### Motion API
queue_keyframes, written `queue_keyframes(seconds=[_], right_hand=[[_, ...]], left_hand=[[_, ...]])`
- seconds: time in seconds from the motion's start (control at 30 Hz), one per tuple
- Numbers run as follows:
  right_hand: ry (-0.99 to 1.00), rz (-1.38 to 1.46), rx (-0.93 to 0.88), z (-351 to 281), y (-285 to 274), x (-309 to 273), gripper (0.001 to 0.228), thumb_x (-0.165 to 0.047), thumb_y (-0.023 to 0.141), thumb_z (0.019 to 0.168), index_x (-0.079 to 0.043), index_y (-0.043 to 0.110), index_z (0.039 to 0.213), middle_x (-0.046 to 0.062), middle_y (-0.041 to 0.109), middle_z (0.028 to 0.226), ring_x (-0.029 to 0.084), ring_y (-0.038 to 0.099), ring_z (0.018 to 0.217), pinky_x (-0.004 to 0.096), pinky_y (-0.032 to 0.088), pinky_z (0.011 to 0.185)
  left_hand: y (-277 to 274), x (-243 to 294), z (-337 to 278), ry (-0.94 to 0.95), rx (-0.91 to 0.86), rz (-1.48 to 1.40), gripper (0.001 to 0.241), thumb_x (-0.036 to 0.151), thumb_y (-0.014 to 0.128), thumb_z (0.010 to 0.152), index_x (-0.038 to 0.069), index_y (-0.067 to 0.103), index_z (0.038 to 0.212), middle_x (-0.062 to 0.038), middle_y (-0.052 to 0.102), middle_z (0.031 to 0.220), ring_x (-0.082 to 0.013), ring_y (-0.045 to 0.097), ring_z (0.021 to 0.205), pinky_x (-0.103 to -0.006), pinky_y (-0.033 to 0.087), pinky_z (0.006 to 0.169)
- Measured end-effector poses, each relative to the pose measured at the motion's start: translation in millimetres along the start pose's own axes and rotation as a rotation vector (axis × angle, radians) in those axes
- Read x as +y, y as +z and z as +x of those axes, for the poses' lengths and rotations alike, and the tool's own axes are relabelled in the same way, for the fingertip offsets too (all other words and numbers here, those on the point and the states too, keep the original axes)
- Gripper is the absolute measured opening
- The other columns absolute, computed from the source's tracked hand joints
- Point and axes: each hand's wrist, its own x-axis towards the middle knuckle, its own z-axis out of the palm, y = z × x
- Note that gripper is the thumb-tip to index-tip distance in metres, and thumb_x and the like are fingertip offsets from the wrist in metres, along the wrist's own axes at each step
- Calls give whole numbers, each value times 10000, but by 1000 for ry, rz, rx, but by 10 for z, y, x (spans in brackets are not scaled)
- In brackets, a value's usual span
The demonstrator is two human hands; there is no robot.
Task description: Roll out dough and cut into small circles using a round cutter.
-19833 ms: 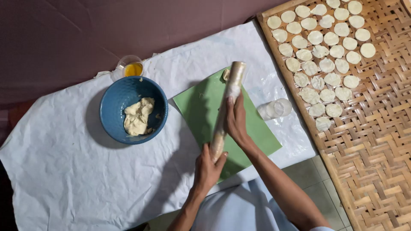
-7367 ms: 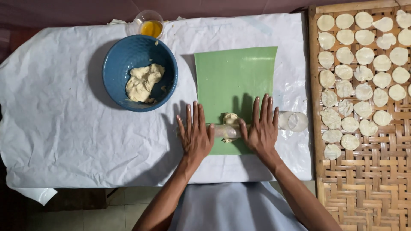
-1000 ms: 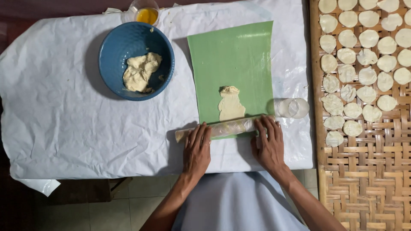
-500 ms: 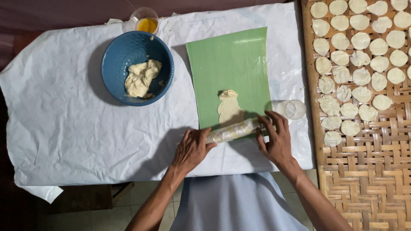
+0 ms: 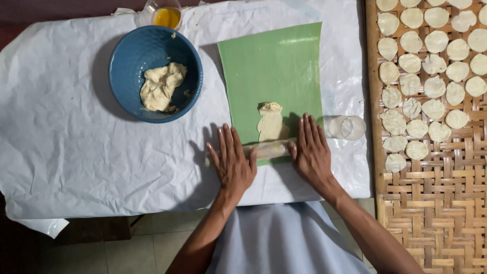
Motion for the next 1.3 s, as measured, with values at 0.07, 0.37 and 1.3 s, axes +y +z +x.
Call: queue_keyframes(seconds=[0.07, 0.37, 1.3], right_hand=[[41, -68, -43, 328, -47, -6, 649, -407, 292, 1104, 27, 359, 1583, 265, 374, 1619, 388, 311, 1521, 498, 199, 1248], [66, 9, -48, 438, 13, 23, 780, -574, 278, 1045, -83, 217, 1647, 262, 234, 1671, 402, 191, 1559, 579, 98, 1242], [-74, -119, 301, 1099, 41, 308, 466, -257, 383, 1081, -41, 620, 1419, 182, 638, 1398, 337, 577, 1320, 417, 429, 1072]], left_hand=[[55, -54, 361, -54, 36, 49, 747, 485, 511, 1023, -82, 427, 1501, -331, 339, 1597, -451, 287, 1518, -682, 98, 1182], [50, -122, 455, 56, 2, 11, 799, 555, 424, 1032, -9, 327, 1589, -252, 239, 1670, -431, 205, 1553, -661, 71, 1201], [437, -334, 866, 222, 201, -59, 510, 440, 468, 1077, 0, 554, 1322, -214, 598, 1253, -335, 574, 1229, -535, 354, 1114]])
